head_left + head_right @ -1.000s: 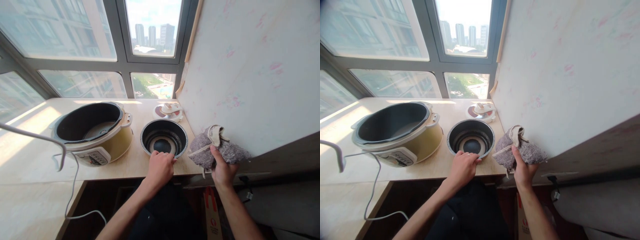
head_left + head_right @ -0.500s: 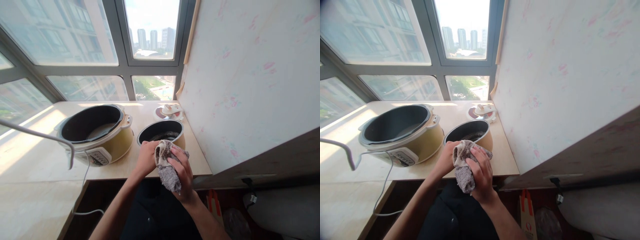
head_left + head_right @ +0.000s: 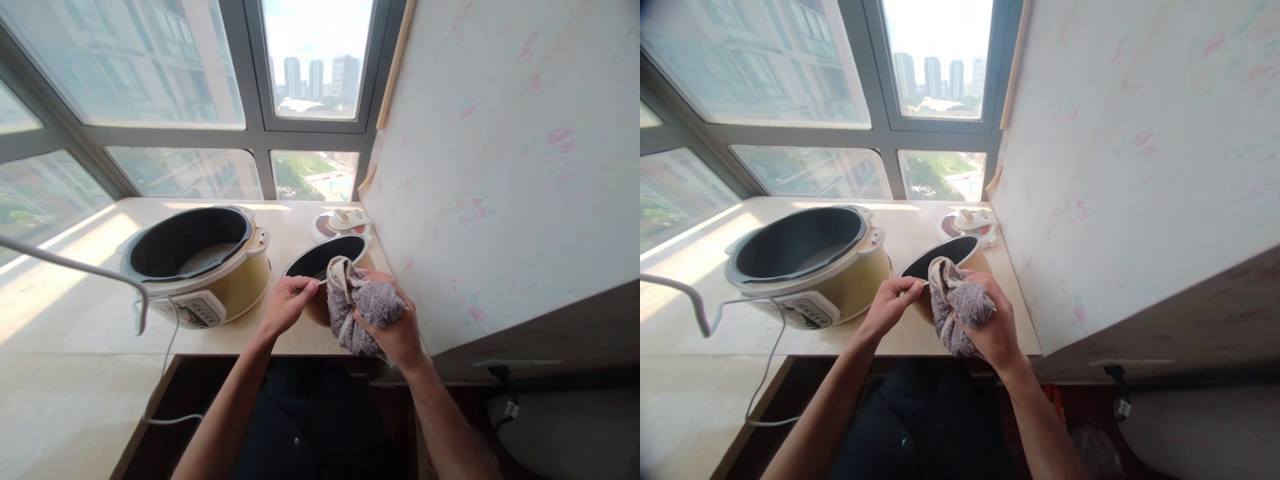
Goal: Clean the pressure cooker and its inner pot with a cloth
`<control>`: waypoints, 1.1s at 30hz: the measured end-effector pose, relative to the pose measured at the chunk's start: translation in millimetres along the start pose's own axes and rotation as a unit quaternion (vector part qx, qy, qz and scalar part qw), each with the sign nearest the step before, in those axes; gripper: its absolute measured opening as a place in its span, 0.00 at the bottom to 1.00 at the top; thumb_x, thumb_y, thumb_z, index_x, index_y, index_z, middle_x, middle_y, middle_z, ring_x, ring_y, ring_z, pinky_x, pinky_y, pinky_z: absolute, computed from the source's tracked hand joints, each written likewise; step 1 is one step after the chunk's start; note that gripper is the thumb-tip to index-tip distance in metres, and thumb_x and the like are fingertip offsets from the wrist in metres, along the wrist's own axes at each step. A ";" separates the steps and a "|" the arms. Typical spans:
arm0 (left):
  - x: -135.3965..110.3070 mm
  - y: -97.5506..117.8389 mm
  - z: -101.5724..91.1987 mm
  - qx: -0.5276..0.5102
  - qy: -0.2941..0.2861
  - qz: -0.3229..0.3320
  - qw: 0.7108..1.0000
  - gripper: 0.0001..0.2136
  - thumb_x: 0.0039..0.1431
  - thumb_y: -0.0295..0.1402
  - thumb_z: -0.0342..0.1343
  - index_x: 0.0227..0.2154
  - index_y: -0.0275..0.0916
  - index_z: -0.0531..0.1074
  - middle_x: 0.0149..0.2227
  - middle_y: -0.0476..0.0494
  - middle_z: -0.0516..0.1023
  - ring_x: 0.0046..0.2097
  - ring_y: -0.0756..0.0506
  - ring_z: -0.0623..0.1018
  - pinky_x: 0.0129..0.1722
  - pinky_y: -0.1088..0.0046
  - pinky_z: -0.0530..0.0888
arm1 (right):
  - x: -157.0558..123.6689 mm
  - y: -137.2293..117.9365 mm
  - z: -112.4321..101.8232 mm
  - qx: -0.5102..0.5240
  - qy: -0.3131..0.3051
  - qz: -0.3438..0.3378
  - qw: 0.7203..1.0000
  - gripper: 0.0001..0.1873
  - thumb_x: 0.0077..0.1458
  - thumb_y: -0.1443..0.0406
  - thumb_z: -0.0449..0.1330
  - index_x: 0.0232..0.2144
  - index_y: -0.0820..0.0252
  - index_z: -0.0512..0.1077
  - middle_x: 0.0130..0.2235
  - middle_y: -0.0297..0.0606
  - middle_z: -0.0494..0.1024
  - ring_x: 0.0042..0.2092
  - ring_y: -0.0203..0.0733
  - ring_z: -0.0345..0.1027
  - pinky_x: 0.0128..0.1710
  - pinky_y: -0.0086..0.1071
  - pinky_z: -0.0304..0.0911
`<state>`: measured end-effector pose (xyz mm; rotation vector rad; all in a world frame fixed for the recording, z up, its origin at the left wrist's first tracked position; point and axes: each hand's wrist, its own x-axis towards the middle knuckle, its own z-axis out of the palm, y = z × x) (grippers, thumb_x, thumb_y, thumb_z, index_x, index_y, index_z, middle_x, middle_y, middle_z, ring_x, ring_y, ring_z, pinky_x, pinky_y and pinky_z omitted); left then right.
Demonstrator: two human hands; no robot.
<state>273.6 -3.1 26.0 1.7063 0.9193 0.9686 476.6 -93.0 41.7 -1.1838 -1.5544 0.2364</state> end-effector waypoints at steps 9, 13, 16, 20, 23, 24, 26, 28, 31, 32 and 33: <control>1.0 -16.9 -17.8 0.024 0.039 0.034 0.998 0.21 0.55 0.52 0.58 0.22 0.39 0.80 0.22 0.47 0.74 0.31 0.44 0.71 0.36 0.66 0.67 | 13.1 17.2 -16.8 -0.024 0.005 0.100 0.995 0.22 0.48 0.64 0.67 0.48 0.58 0.76 0.49 0.42 0.81 0.50 0.51 0.76 0.54 0.41 0.70; 1.3 -28.0 -27.8 0.017 0.033 0.058 0.998 0.24 0.55 0.57 0.57 0.20 0.40 0.78 0.22 0.46 0.73 0.31 0.44 0.69 0.38 0.64 0.67 | 23.5 24.2 -24.7 -0.020 -0.001 0.117 0.993 0.21 0.45 0.63 0.68 0.45 0.59 0.78 0.45 0.41 0.83 0.45 0.50 0.78 0.50 0.40 0.72; 1.3 -39.0 -33.7 -0.008 0.032 0.069 0.997 0.25 0.55 0.58 0.57 0.20 0.40 0.77 0.20 0.47 0.71 0.29 0.45 0.68 0.37 0.65 0.66 | 30.4 35.9 -29.2 -0.025 0.020 0.133 0.991 0.21 0.43 0.61 0.68 0.42 0.60 0.80 0.42 0.42 0.84 0.43 0.51 0.79 0.48 0.42 0.72; 1.5 -47.9 -39.1 -0.021 0.022 0.074 0.997 0.25 0.54 0.59 0.57 0.20 0.40 0.78 0.20 0.47 0.69 0.29 0.45 0.66 0.39 0.63 0.65 | 41.8 51.1 -39.4 -0.074 0.022 0.176 0.981 0.20 0.38 0.58 0.70 0.35 0.62 0.79 0.35 0.43 0.84 0.38 0.54 0.79 0.42 0.45 0.74; 2.2 -47.7 -42.0 -0.013 0.006 0.070 0.997 0.27 0.53 0.61 0.56 0.21 0.41 0.79 0.19 0.47 0.68 0.28 0.45 0.65 0.41 0.62 0.65 | 54.8 46.6 -51.7 -0.063 -0.073 0.137 0.986 0.24 0.42 0.63 0.68 0.45 0.61 0.79 0.43 0.43 0.84 0.45 0.53 0.78 0.50 0.45 0.72; 2.5 -47.0 -42.9 -0.010 0.002 0.071 0.997 0.27 0.52 0.62 0.56 0.21 0.41 0.79 0.19 0.47 0.67 0.28 0.45 0.65 0.41 0.62 0.65 | 59.4 41.9 -56.0 -0.047 -0.121 0.107 0.986 0.28 0.43 0.64 0.68 0.50 0.60 0.77 0.49 0.43 0.82 0.50 0.53 0.77 0.56 0.46 0.69; 3.0 -46.0 -44.6 -0.006 -0.007 0.077 0.997 0.28 0.52 0.62 0.56 0.20 0.41 0.80 0.18 0.47 0.66 0.27 0.45 0.64 0.40 0.61 0.65 | 67.8 30.5 -62.7 -0.019 -0.214 0.050 0.975 0.38 0.43 0.68 0.68 0.59 0.56 0.72 0.59 0.40 0.76 0.60 0.53 0.69 0.64 0.47 0.60; 3.7 -46.2 -46.2 -0.004 -0.017 0.087 0.996 0.28 0.53 0.62 0.55 0.20 0.41 0.80 0.18 0.46 0.67 0.28 0.45 0.65 0.38 0.62 0.65 | 74.1 20.6 -65.6 -0.007 -0.279 0.023 0.960 0.43 0.41 0.69 0.69 0.62 0.53 0.69 0.62 0.38 0.72 0.65 0.54 0.63 0.67 0.49 0.55; 5.3 -49.0 -47.8 -0.012 -0.018 0.099 0.995 0.27 0.54 0.61 0.56 0.21 0.41 0.80 0.19 0.45 0.68 0.28 0.44 0.66 0.37 0.62 0.66 | 79.3 14.4 -62.1 0.013 -0.336 0.049 0.940 0.39 0.41 0.69 0.67 0.59 0.56 0.73 0.57 0.39 0.78 0.60 0.54 0.70 0.62 0.44 0.64; 6.1 -50.0 -48.2 -0.018 -0.017 0.103 0.994 0.26 0.55 0.60 0.56 0.21 0.41 0.80 0.20 0.45 0.68 0.29 0.44 0.66 0.37 0.63 0.66 | 80.1 14.5 -59.6 0.024 -0.346 0.064 0.936 0.36 0.41 0.69 0.66 0.57 0.57 0.74 0.54 0.39 0.80 0.56 0.53 0.73 0.58 0.42 0.68; 6.9 -50.7 -48.4 -0.024 -0.016 0.107 0.994 0.26 0.55 0.59 0.56 0.21 0.41 0.80 0.20 0.45 0.69 0.29 0.44 0.66 0.37 0.63 0.65 | 80.6 15.4 -56.8 0.033 -0.352 0.076 0.932 0.34 0.41 0.68 0.65 0.55 0.59 0.75 0.52 0.39 0.81 0.53 0.53 0.75 0.55 0.41 0.70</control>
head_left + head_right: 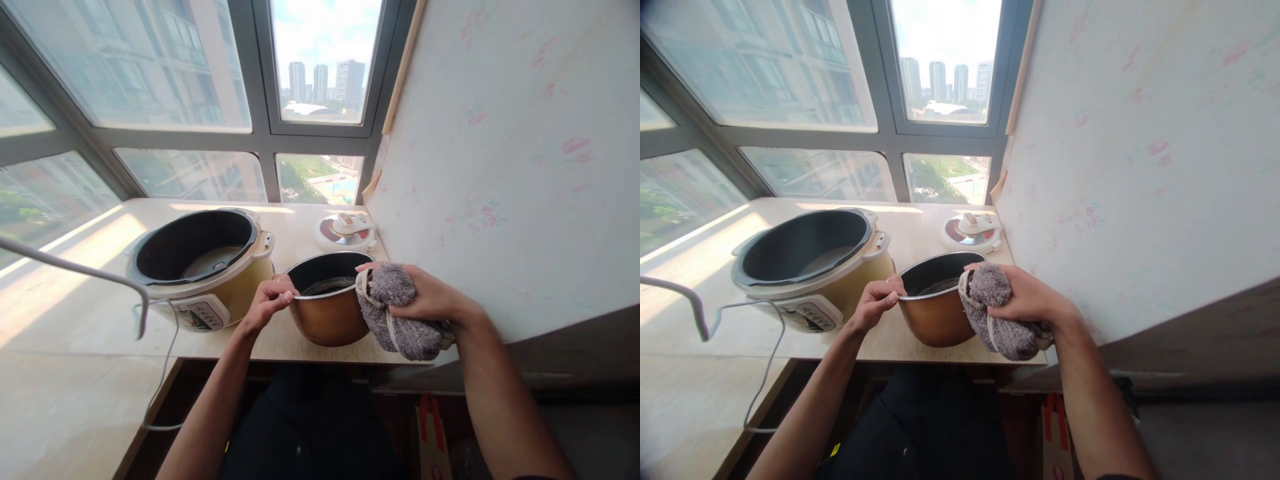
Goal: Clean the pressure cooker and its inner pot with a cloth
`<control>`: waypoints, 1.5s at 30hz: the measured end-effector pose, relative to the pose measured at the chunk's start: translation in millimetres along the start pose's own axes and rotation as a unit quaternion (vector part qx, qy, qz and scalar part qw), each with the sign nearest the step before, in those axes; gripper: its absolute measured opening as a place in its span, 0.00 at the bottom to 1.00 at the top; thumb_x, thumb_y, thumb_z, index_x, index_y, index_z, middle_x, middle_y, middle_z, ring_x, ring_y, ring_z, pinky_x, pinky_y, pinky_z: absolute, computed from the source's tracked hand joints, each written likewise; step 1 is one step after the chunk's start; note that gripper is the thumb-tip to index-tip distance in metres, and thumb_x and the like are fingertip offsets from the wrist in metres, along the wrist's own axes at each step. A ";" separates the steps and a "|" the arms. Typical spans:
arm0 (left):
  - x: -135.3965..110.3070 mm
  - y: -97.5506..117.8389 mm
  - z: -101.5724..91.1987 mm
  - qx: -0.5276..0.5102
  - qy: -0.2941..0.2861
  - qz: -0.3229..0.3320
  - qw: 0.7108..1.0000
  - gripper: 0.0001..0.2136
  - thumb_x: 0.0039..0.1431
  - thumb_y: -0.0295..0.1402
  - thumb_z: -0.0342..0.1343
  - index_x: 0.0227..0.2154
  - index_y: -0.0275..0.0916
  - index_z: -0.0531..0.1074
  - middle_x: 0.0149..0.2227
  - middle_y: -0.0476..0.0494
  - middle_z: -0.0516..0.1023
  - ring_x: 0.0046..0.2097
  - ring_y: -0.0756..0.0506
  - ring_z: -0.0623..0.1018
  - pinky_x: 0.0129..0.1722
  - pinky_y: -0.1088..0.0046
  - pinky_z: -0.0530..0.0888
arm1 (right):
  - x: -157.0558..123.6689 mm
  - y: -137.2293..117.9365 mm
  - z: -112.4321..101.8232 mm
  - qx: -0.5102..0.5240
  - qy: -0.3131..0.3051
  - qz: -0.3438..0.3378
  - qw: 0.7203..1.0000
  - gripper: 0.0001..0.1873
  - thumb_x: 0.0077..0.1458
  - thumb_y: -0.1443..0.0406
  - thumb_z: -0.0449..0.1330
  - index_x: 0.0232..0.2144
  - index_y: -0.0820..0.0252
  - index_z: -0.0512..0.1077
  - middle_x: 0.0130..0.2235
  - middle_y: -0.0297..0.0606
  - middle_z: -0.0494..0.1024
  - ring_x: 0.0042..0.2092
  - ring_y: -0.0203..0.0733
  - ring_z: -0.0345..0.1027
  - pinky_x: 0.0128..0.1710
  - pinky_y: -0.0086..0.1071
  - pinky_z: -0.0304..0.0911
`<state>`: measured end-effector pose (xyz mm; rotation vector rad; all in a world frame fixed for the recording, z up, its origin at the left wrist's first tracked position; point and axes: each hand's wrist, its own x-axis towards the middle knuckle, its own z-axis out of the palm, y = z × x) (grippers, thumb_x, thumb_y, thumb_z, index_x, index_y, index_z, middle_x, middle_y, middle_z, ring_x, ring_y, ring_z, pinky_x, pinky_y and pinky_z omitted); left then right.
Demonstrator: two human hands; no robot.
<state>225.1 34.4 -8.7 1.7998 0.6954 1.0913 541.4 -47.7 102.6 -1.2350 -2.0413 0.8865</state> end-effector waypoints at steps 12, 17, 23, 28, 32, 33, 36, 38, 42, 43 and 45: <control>-1.6 34.9 8.5 0.187 -0.038 0.075 0.979 0.19 0.70 0.43 0.45 0.36 0.40 0.78 0.32 0.42 0.78 0.38 0.43 0.74 0.44 0.64 0.68 | -0.3 25.2 19.2 0.042 0.137 0.021 0.989 0.25 0.38 0.66 0.65 0.43 0.61 0.76 0.40 0.39 0.82 0.42 0.50 0.78 0.46 0.41 0.72; -4.4 66.0 41.8 0.347 -0.034 0.152 0.925 0.15 0.71 0.34 0.44 0.50 0.37 0.74 0.39 0.39 0.81 0.42 0.41 0.77 0.45 0.61 0.68 | -1.3 12.9 37.6 0.051 0.166 0.038 0.984 0.21 0.40 0.64 0.65 0.41 0.61 0.76 0.39 0.39 0.82 0.40 0.49 0.77 0.43 0.39 0.72; -3.3 82.0 95.6 0.485 0.078 0.097 0.865 0.14 0.70 0.30 0.44 0.30 0.38 0.71 0.28 0.41 0.75 0.32 0.42 0.72 0.35 0.61 0.62 | -1.0 -6.9 68.8 0.042 0.229 0.069 0.970 0.13 0.42 0.64 0.65 0.34 0.60 0.75 0.32 0.37 0.80 0.34 0.46 0.74 0.35 0.35 0.70; 1.3 77.9 97.2 0.426 0.116 0.078 0.894 0.16 0.70 0.31 0.44 0.24 0.41 0.64 0.23 0.45 0.71 0.30 0.44 0.68 0.35 0.64 0.59 | -10.7 -10.2 90.4 0.013 0.294 0.053 0.954 0.17 0.45 0.65 0.65 0.41 0.60 0.75 0.37 0.39 0.81 0.38 0.48 0.76 0.40 0.39 0.73; 3.7 72.2 78.5 0.352 0.129 0.036 0.926 0.18 0.70 0.35 0.44 0.21 0.41 0.61 0.21 0.48 0.67 0.29 0.45 0.66 0.35 0.66 0.59 | -17.6 -6.5 104.0 -0.072 0.327 -0.108 0.936 0.28 0.47 0.69 0.66 0.52 0.57 0.71 0.51 0.44 0.77 0.54 0.52 0.72 0.56 0.46 0.68; 4.1 70.4 73.1 0.333 0.136 0.024 0.933 0.19 0.70 0.36 0.44 0.20 0.41 0.59 0.21 0.49 0.66 0.28 0.46 0.65 0.35 0.67 0.59 | -18.2 -4.5 106.2 -0.088 0.332 -0.140 0.929 0.29 0.47 0.69 0.66 0.54 0.56 0.70 0.52 0.44 0.75 0.55 0.53 0.70 0.57 0.47 0.68; 5.1 64.1 59.6 0.281 0.160 -0.003 0.946 0.22 0.69 0.39 0.46 0.17 0.41 0.55 0.18 0.51 0.61 0.26 0.48 0.63 0.33 0.68 0.58 | -18.0 3.2 107.9 -0.099 0.358 -0.176 0.911 0.30 0.48 0.71 0.65 0.55 0.55 0.69 0.52 0.45 0.74 0.55 0.53 0.69 0.56 0.49 0.68; 6.2 60.2 54.8 0.256 0.175 -0.015 0.951 0.23 0.67 0.41 0.47 0.16 0.40 0.55 0.17 0.52 0.60 0.24 0.49 0.62 0.33 0.68 0.58 | -17.2 9.9 104.3 -0.091 0.386 -0.165 0.903 0.27 0.49 0.70 0.64 0.53 0.54 0.70 0.51 0.44 0.74 0.54 0.54 0.70 0.56 0.51 0.68; 10.3 54.9 54.1 0.241 0.240 -0.034 0.940 0.26 0.64 0.41 0.51 0.14 0.39 0.49 0.15 0.54 0.52 0.21 0.52 0.55 0.32 0.68 0.57 | -15.8 31.4 88.8 -0.073 0.430 -0.120 0.892 0.22 0.48 0.68 0.64 0.48 0.55 0.73 0.48 0.44 0.77 0.52 0.54 0.72 0.55 0.52 0.68; 11.5 53.9 54.5 0.234 0.256 -0.041 0.937 0.26 0.63 0.41 0.51 0.13 0.39 0.47 0.15 0.54 0.49 0.21 0.52 0.53 0.31 0.68 0.57 | -15.2 39.0 84.1 -0.068 0.440 -0.103 0.890 0.21 0.48 0.67 0.65 0.47 0.55 0.74 0.47 0.43 0.78 0.51 0.54 0.73 0.54 0.52 0.69; 13.0 51.7 55.0 0.206 0.281 -0.055 0.936 0.26 0.61 0.40 0.50 0.13 0.39 0.45 0.15 0.54 0.46 0.20 0.52 0.51 0.30 0.68 0.57 | -13.4 56.3 74.4 -0.059 0.462 -0.058 0.883 0.19 0.46 0.65 0.65 0.44 0.57 0.75 0.45 0.42 0.80 0.48 0.53 0.75 0.53 0.51 0.70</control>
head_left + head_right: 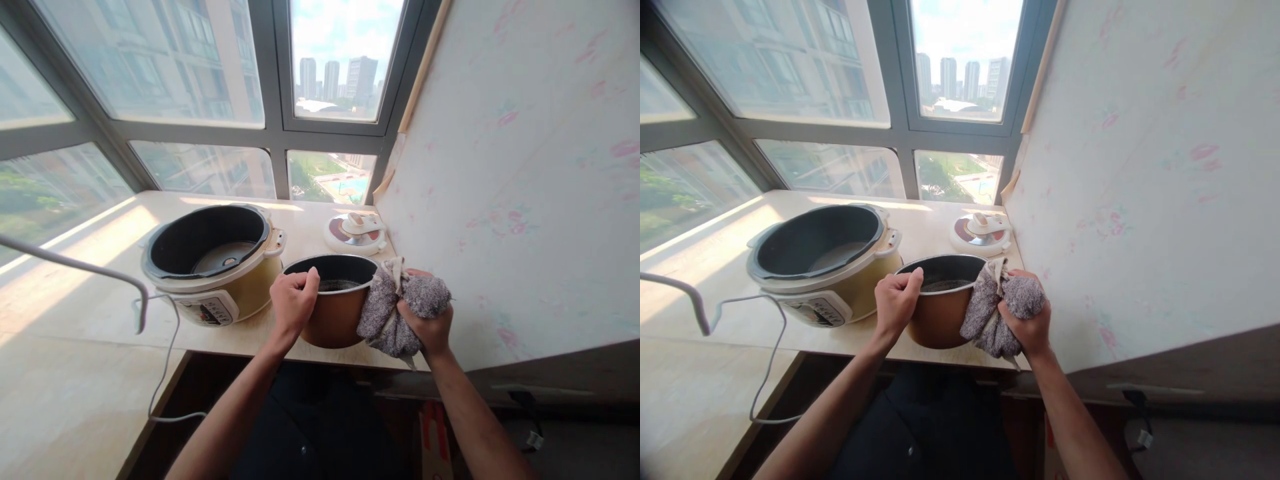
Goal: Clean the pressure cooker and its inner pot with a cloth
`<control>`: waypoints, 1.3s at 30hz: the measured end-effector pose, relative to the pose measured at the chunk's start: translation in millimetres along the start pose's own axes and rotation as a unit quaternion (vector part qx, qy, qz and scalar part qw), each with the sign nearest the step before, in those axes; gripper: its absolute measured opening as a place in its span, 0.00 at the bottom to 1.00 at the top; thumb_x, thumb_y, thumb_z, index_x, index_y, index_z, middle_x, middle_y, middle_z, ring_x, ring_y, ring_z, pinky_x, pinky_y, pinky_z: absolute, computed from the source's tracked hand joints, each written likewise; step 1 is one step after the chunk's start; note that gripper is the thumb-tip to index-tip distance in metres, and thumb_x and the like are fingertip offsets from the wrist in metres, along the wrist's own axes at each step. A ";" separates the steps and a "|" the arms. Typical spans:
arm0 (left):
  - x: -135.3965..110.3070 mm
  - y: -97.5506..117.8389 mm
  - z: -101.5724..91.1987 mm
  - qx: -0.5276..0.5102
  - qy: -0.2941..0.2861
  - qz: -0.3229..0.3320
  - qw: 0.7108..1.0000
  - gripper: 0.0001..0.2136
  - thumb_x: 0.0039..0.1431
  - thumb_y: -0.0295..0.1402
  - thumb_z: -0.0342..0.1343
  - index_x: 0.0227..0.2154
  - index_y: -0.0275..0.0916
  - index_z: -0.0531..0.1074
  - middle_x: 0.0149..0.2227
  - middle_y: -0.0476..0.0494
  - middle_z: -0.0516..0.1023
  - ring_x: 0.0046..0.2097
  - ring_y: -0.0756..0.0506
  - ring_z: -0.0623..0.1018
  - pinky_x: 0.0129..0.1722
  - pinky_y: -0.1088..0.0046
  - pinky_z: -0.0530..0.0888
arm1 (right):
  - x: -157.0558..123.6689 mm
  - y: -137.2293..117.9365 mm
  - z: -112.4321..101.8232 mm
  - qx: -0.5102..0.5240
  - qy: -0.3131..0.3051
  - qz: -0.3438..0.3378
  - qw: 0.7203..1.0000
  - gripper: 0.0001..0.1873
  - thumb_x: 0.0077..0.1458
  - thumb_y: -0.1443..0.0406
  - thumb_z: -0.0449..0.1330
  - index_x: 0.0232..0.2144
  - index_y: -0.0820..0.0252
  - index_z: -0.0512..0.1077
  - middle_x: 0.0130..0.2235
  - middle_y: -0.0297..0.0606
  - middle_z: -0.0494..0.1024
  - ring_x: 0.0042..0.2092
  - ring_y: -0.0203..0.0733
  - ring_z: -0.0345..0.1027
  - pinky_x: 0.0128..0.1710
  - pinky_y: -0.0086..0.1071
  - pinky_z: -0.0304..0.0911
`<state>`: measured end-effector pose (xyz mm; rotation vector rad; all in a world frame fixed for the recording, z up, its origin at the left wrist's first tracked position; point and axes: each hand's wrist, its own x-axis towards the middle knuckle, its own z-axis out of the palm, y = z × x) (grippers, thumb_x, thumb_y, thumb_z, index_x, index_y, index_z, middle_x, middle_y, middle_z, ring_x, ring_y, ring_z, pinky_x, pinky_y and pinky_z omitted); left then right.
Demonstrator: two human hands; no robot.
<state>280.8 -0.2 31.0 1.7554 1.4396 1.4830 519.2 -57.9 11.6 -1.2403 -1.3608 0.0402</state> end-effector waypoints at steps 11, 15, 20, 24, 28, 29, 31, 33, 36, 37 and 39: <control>-1.5 -16.2 6.6 -0.083 0.108 -0.037 0.990 0.24 0.53 0.37 0.55 0.06 0.41 0.54 0.10 0.54 0.55 0.18 0.52 0.58 0.27 0.70 0.63 | 31.5 65.3 2.8 0.013 -0.054 0.094 0.994 0.23 0.42 0.63 0.66 0.44 0.57 0.77 0.46 0.43 0.82 0.49 0.52 0.76 0.56 0.47 0.68; 10.8 -16.0 8.4 -0.134 0.098 -0.090 0.982 0.22 0.50 0.36 0.55 0.06 0.41 0.54 0.10 0.54 0.54 0.16 0.53 0.57 0.21 0.72 0.57 | 35.3 63.1 4.5 0.018 -0.112 0.111 0.987 0.22 0.43 0.65 0.65 0.45 0.56 0.77 0.45 0.41 0.83 0.47 0.51 0.77 0.53 0.46 0.70; 20.7 -18.9 13.9 -0.174 0.100 -0.119 0.973 0.20 0.47 0.36 0.54 0.06 0.41 0.54 0.11 0.54 0.52 0.16 0.54 0.54 0.18 0.74 0.51 | 6.7 26.2 1.6 0.005 0.014 0.081 0.997 0.19 0.46 0.66 0.67 0.43 0.58 0.76 0.45 0.42 0.83 0.48 0.51 0.77 0.54 0.47 0.70; 26.3 -30.2 24.5 -0.217 0.109 -0.146 0.959 0.19 0.44 0.35 0.56 0.07 0.41 0.53 0.11 0.55 0.51 0.17 0.55 0.52 0.18 0.75 0.49 | -30.6 -33.2 1.8 0.006 0.070 -0.002 0.998 0.23 0.50 0.70 0.67 0.50 0.55 0.73 0.50 0.44 0.80 0.52 0.53 0.75 0.56 0.52 0.70; 29.5 -41.5 35.3 -0.264 0.105 -0.171 0.943 0.19 0.43 0.35 0.57 0.08 0.41 0.53 0.12 0.56 0.50 0.17 0.55 0.51 0.18 0.74 0.48 | -57.1 -84.0 13.7 0.001 -0.027 -0.158 0.987 0.28 0.53 0.74 0.64 0.55 0.55 0.70 0.51 0.47 0.79 0.52 0.54 0.75 0.51 0.52 0.73; 29.2 -43.6 37.0 -0.277 0.100 -0.172 0.940 0.20 0.43 0.35 0.58 0.08 0.41 0.52 0.12 0.56 0.50 0.18 0.55 0.51 0.18 0.74 0.48 | -60.0 -90.7 17.7 -0.009 -0.052 -0.177 0.983 0.27 0.54 0.74 0.61 0.56 0.55 0.69 0.51 0.47 0.79 0.52 0.53 0.74 0.51 0.52 0.73; 27.6 -47.4 38.7 -0.298 0.089 -0.170 0.935 0.20 0.43 0.36 0.58 0.08 0.42 0.52 0.12 0.56 0.50 0.18 0.55 0.51 0.19 0.74 0.49 | -60.6 -95.9 23.9 -0.026 -0.061 -0.196 0.978 0.27 0.55 0.75 0.58 0.57 0.55 0.69 0.51 0.48 0.79 0.53 0.53 0.74 0.52 0.53 0.72; 25.1 -50.9 38.1 -0.312 0.087 -0.165 0.932 0.20 0.44 0.35 0.58 0.09 0.42 0.52 0.12 0.56 0.51 0.18 0.55 0.52 0.19 0.75 0.49 | -54.3 -92.3 25.2 -0.037 -0.028 -0.189 0.981 0.28 0.54 0.74 0.60 0.56 0.54 0.69 0.50 0.47 0.79 0.52 0.53 0.74 0.51 0.52 0.72; 21.8 -55.2 34.6 -0.326 0.091 -0.157 0.928 0.20 0.44 0.35 0.58 0.08 0.41 0.53 0.12 0.56 0.52 0.18 0.55 0.53 0.19 0.74 0.50 | -35.0 -76.9 16.8 -0.047 0.029 -0.134 0.989 0.27 0.51 0.74 0.64 0.53 0.52 0.71 0.50 0.46 0.78 0.52 0.53 0.73 0.52 0.51 0.71; 20.9 -56.3 33.2 -0.331 0.090 -0.153 0.927 0.20 0.44 0.35 0.58 0.08 0.41 0.53 0.11 0.56 0.52 0.17 0.55 0.53 0.19 0.74 0.51 | -27.1 -70.1 12.1 -0.048 0.039 -0.103 0.993 0.25 0.51 0.73 0.64 0.51 0.53 0.71 0.50 0.45 0.79 0.53 0.53 0.73 0.54 0.51 0.70; 19.3 -57.7 30.7 -0.343 0.087 -0.144 0.924 0.20 0.45 0.35 0.58 0.07 0.41 0.53 0.10 0.55 0.52 0.17 0.55 0.54 0.19 0.74 0.51 | -10.7 -54.4 1.9 -0.046 0.035 -0.028 0.998 0.22 0.49 0.71 0.65 0.49 0.55 0.73 0.49 0.44 0.80 0.52 0.52 0.74 0.56 0.49 0.68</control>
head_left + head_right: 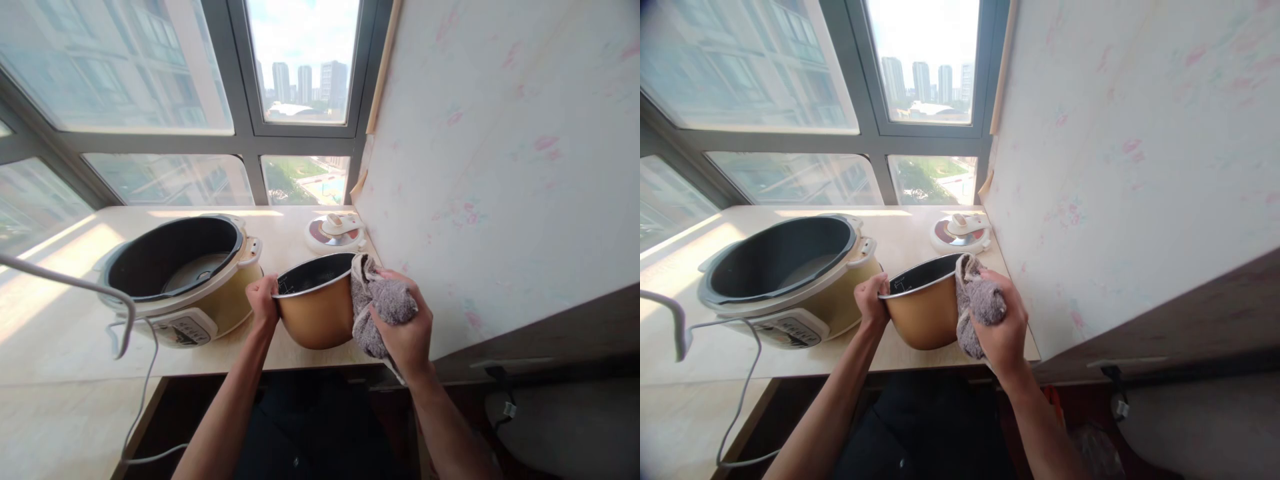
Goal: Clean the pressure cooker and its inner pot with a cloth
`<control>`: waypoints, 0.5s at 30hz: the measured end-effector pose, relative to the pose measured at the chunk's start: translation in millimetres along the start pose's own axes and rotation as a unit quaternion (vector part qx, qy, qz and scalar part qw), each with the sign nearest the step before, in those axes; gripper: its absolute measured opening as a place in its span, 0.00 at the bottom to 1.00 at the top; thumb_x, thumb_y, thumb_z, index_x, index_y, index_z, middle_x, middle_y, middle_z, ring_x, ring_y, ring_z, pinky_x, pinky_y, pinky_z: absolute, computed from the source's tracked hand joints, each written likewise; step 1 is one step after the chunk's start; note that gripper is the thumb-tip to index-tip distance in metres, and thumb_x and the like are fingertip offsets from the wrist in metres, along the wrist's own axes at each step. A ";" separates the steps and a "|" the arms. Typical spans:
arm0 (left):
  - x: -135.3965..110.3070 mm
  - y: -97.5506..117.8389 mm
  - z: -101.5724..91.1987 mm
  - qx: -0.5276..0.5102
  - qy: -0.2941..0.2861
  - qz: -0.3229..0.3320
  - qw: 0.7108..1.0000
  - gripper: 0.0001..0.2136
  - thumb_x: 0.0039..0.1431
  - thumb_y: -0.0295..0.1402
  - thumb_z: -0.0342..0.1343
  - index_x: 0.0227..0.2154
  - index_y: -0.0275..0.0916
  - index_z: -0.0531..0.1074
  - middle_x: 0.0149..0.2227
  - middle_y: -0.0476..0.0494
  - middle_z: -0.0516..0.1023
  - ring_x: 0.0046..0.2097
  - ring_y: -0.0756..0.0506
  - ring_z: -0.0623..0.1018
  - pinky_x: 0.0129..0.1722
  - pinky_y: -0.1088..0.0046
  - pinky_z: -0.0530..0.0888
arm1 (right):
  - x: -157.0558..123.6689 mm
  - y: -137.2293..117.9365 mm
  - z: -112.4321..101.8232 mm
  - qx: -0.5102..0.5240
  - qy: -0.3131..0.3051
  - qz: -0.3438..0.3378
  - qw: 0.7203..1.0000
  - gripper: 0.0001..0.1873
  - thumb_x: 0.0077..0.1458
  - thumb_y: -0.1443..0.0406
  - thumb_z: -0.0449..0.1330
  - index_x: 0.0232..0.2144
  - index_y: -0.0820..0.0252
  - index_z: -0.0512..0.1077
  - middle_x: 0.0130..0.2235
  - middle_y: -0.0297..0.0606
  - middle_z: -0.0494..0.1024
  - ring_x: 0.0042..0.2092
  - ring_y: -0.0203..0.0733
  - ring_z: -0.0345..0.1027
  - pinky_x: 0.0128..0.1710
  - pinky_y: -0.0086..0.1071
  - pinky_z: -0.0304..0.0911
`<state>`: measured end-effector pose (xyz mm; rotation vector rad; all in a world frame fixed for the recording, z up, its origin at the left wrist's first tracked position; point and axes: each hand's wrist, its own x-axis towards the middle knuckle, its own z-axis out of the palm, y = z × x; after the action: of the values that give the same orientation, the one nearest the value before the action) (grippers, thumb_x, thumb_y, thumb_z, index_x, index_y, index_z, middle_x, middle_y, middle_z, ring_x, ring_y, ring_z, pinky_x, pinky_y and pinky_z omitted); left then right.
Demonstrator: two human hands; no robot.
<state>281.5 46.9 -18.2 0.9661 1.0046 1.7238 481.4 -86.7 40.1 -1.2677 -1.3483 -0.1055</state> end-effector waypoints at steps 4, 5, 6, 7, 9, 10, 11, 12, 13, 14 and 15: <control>-0.8 0.6 -4.5 -0.012 -0.006 0.009 1.000 0.21 0.45 0.36 0.57 0.06 0.41 0.54 0.09 0.55 0.52 0.16 0.55 0.53 0.19 0.74 0.51 | 28.2 40.4 -10.3 0.024 -0.080 0.101 0.991 0.21 0.46 0.67 0.66 0.46 0.58 0.76 0.47 0.41 0.82 0.49 0.49 0.75 0.54 0.44 0.68; -0.6 0.6 -5.5 -0.011 -0.010 0.009 1.000 0.20 0.44 0.36 0.57 0.06 0.41 0.54 0.09 0.55 0.52 0.16 0.55 0.54 0.19 0.74 0.51 | 33.9 51.1 -10.8 0.033 -0.097 0.113 0.988 0.21 0.45 0.66 0.66 0.45 0.59 0.77 0.46 0.41 0.82 0.48 0.49 0.76 0.54 0.43 0.69; -0.3 0.6 -6.5 -0.009 -0.015 0.008 1.000 0.20 0.44 0.37 0.57 0.06 0.41 0.54 0.09 0.55 0.53 0.16 0.54 0.54 0.19 0.74 0.52 | 39.2 61.7 -10.2 0.040 -0.110 0.126 0.985 0.22 0.44 0.65 0.67 0.45 0.59 0.77 0.45 0.41 0.83 0.47 0.49 0.76 0.53 0.44 0.69; 0.1 0.7 -7.4 -0.008 -0.019 0.008 1.000 0.20 0.44 0.37 0.57 0.06 0.41 0.54 0.09 0.54 0.53 0.16 0.54 0.55 0.19 0.74 0.52 | 44.1 72.2 -8.5 0.046 -0.120 0.140 0.982 0.23 0.43 0.64 0.67 0.45 0.60 0.78 0.44 0.41 0.83 0.46 0.50 0.76 0.52 0.44 0.69; 1.0 1.3 -9.2 -0.008 -0.028 0.007 1.000 0.20 0.45 0.37 0.56 0.06 0.41 0.54 0.09 0.54 0.53 0.16 0.54 0.56 0.19 0.74 0.53 | 52.3 91.9 -1.7 0.050 -0.127 0.174 0.975 0.24 0.40 0.62 0.68 0.44 0.61 0.78 0.43 0.42 0.84 0.45 0.51 0.77 0.51 0.45 0.70; 1.3 1.7 -10.1 -0.009 -0.032 0.008 0.999 0.21 0.45 0.37 0.56 0.06 0.41 0.54 0.09 0.54 0.53 0.16 0.54 0.56 0.19 0.75 0.53 | 55.6 100.9 3.2 0.048 -0.127 0.189 0.972 0.25 0.39 0.62 0.69 0.44 0.62 0.79 0.42 0.43 0.84 0.45 0.52 0.77 0.51 0.47 0.69; 1.4 2.3 -11.0 -0.009 -0.038 0.008 0.999 0.21 0.45 0.37 0.57 0.06 0.41 0.54 0.09 0.54 0.53 0.16 0.54 0.56 0.19 0.75 0.53 | 58.0 109.1 8.9 0.048 -0.130 0.201 0.970 0.26 0.37 0.62 0.70 0.43 0.62 0.79 0.42 0.44 0.84 0.45 0.53 0.77 0.51 0.48 0.69; 1.4 2.8 -11.9 -0.010 -0.044 0.009 0.999 0.21 0.45 0.37 0.57 0.05 0.41 0.54 0.09 0.53 0.53 0.16 0.54 0.56 0.19 0.75 0.53 | 59.6 116.5 15.4 0.051 -0.140 0.208 0.967 0.26 0.36 0.62 0.70 0.43 0.63 0.79 0.42 0.44 0.84 0.45 0.54 0.77 0.51 0.48 0.69; 1.2 3.2 -12.8 -0.011 -0.052 0.010 0.999 0.21 0.46 0.37 0.57 0.05 0.41 0.54 0.09 0.53 0.53 0.16 0.54 0.56 0.19 0.74 0.53 | 60.3 123.1 22.4 0.059 -0.156 0.213 0.963 0.26 0.36 0.63 0.70 0.42 0.63 0.80 0.42 0.44 0.84 0.45 0.54 0.77 0.51 0.48 0.69; 0.9 3.5 -13.7 -0.011 -0.059 0.012 0.998 0.22 0.46 0.37 0.56 0.05 0.41 0.54 0.09 0.53 0.53 0.16 0.54 0.56 0.19 0.74 0.53 | 60.1 128.9 30.0 0.073 -0.178 0.216 0.957 0.25 0.36 0.63 0.71 0.42 0.62 0.80 0.42 0.44 0.84 0.45 0.53 0.77 0.51 0.48 0.68; 0.5 3.6 -14.5 -0.012 -0.067 0.013 0.998 0.22 0.46 0.37 0.56 0.05 0.41 0.54 0.08 0.53 0.53 0.16 0.54 0.56 0.19 0.74 0.53 | 59.2 134.1 38.0 0.092 -0.200 0.219 0.951 0.24 0.37 0.63 0.71 0.41 0.62 0.80 0.42 0.43 0.84 0.44 0.53 0.77 0.51 0.47 0.69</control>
<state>267.1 43.3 -20.1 1.0685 0.8872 1.6654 568.2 28.0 -7.0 -1.4447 -1.3393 0.6022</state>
